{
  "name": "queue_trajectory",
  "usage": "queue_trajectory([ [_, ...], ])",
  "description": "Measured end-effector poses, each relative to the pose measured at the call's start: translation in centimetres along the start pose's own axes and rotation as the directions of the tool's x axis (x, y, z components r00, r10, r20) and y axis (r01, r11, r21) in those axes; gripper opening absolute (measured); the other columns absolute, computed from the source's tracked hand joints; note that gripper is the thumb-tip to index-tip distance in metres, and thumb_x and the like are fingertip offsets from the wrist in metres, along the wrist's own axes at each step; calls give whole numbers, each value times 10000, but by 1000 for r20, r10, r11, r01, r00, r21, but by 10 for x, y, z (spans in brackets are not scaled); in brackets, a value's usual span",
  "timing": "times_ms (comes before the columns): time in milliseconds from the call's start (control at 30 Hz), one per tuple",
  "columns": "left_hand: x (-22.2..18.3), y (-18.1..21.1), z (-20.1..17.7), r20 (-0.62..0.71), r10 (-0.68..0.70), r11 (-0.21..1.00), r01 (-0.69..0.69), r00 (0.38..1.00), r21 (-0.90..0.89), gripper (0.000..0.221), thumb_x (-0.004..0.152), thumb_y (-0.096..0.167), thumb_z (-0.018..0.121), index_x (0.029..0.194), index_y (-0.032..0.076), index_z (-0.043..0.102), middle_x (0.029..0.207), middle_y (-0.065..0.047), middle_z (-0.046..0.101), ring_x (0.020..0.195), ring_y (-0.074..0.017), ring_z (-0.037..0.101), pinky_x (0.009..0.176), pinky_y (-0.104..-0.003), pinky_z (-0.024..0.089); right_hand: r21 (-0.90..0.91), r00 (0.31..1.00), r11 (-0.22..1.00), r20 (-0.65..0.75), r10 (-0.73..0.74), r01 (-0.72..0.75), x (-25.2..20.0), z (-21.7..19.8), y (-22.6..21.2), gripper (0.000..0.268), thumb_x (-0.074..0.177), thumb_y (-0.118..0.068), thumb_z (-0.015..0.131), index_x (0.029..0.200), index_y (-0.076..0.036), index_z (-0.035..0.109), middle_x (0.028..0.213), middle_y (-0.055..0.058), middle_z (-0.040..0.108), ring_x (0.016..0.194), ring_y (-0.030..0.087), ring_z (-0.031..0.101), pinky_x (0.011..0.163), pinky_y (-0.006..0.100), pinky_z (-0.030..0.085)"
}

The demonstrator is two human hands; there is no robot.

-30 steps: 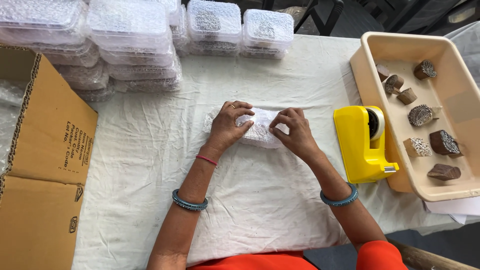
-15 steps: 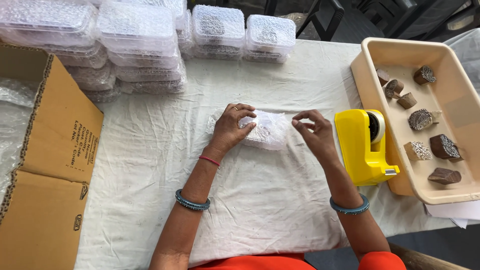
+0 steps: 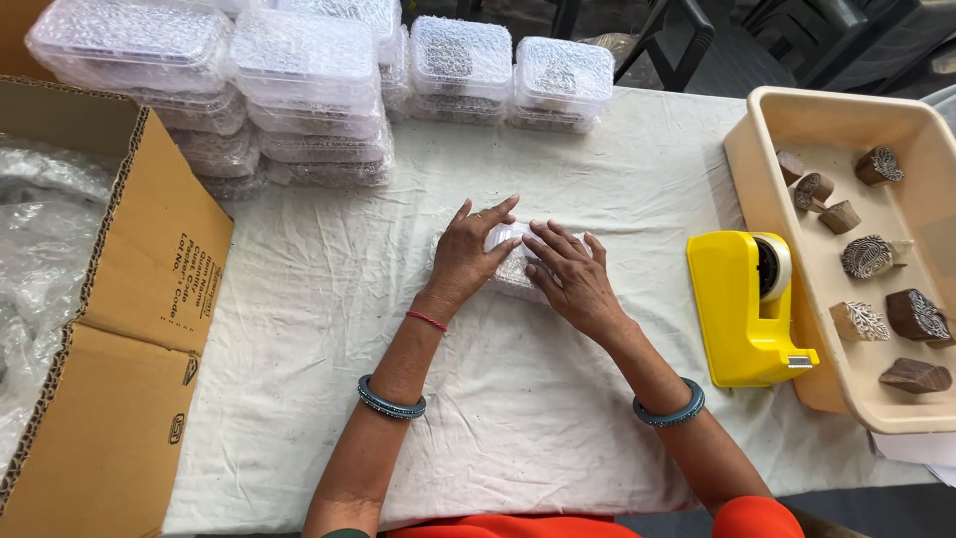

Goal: The person wipes a clear plastic container with a cloth, places a decorative metal object inside, and closes the lid. They then wrap the container in bubble wrap and secure it with tape from a dispenser. The wrapped package is placed into a cardboard box.

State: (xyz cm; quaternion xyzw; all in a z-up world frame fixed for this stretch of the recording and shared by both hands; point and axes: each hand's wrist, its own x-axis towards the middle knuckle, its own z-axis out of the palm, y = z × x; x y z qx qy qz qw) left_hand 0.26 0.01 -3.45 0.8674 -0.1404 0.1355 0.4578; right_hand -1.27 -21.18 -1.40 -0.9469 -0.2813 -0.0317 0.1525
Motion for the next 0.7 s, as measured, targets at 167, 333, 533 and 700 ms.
queue_trajectory([
  [167,-7,-11,-27,-31,47,993,-44,998,109,471,995,389,711,1441,283,601,1313,8,709,1271,-179,640,1285,-501,283,-18,1000,1000,-12,-15,15,1,4,4,471,1061,-426,497,1471,-202,558,1612,6,439,1525,194,312,1240,512,127],
  [333,-10,-10,-40,142,105,964,-136,984,228,774,723,558,810,1370,192,596,1396,-65,577,1415,-301,451,1171,-574,155,-17,1000,1000,-4,0,0,0,5,4,475,1053,-438,498,1462,-205,564,1608,0,441,1522,187,317,1237,519,129],
  [533,-2,-10,-28,179,-46,982,12,983,187,379,881,357,754,1242,248,718,1310,14,657,1317,-173,557,1248,-576,177,-10,1000,1000,-16,-6,6,0,9,7,477,1049,-463,497,1454,-221,570,1605,-12,442,1517,181,315,1242,525,123],
  [700,8,9,-35,155,-134,983,111,979,148,92,915,238,753,957,163,786,942,5,748,903,-155,724,1207,-552,280,-54,1000,999,-1,-7,7,0,17,13,495,1052,-472,488,1487,-237,514,1603,-13,437,1516,179,313,1243,535,116],
])
